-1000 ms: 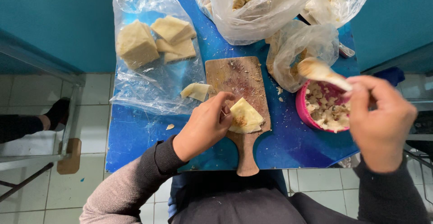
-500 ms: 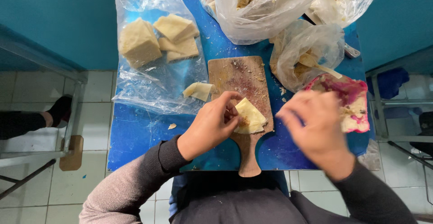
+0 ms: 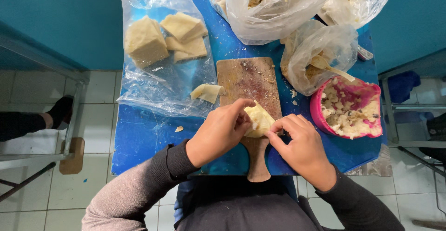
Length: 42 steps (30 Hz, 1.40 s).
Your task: The person sits at a blue table and shapes triangular pieces of dough on a wooden board. They spoon a chunky filling from a pink bowl onto a dough piece, then fold and pinch the dough closed around the filling, repeating the process and placing finished pastries aside.
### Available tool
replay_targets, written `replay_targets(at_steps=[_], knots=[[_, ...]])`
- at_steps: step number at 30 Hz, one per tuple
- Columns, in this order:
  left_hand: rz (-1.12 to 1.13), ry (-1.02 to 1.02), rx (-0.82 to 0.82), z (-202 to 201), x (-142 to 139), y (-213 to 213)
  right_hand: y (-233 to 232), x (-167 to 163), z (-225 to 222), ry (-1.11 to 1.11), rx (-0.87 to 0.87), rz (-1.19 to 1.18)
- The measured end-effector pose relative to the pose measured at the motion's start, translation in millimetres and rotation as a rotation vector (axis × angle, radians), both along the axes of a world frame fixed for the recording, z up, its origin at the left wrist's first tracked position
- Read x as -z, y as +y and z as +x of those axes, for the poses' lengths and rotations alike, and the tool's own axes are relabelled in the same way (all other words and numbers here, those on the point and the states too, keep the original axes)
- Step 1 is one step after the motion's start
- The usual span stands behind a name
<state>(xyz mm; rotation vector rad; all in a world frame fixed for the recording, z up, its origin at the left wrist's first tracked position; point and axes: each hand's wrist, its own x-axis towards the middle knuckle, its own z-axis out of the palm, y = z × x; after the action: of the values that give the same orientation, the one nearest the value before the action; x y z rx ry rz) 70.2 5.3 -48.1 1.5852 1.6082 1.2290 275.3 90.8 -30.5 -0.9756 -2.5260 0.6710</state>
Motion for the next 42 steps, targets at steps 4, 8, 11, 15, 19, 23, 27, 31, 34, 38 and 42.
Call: replay_targets(at_steps=[4,8,11,15,19,23,27,31,34,38,42], knots=[[0.034,0.046,0.0,0,0,-1,-5,-1,0,0.097,0.038,-0.107],[0.069,0.078,0.002,0,-1,-1,-8,1,-3,0.194,-0.075,-0.001],[0.136,0.139,0.029,-1,-3,-3,-7,5,-7,0.165,-0.1,-0.02],[0.155,0.232,0.087,0,-5,-6,-6,6,-8,0.135,-0.134,0.04],[0.125,0.293,0.095,-1,-3,-4,-6,-1,-6,0.075,-0.152,0.082],[0.119,0.3,0.116,-3,-1,-4,-8,-9,-5,0.011,-0.249,0.215],[0.106,0.307,0.15,-8,-4,-3,-11,-7,-7,-0.018,-0.22,0.296],[0.127,0.284,0.215,-13,-7,-4,-6,1,-11,0.033,-0.162,0.228],[0.167,0.318,0.215,-13,-7,-4,-4,5,-13,0.031,-0.143,0.186],[0.145,0.322,0.164,-6,-4,-2,-3,5,-14,0.021,-0.173,0.171],[0.129,0.263,0.091,-3,-2,0,1,6,-20,-0.039,-0.099,0.169]])
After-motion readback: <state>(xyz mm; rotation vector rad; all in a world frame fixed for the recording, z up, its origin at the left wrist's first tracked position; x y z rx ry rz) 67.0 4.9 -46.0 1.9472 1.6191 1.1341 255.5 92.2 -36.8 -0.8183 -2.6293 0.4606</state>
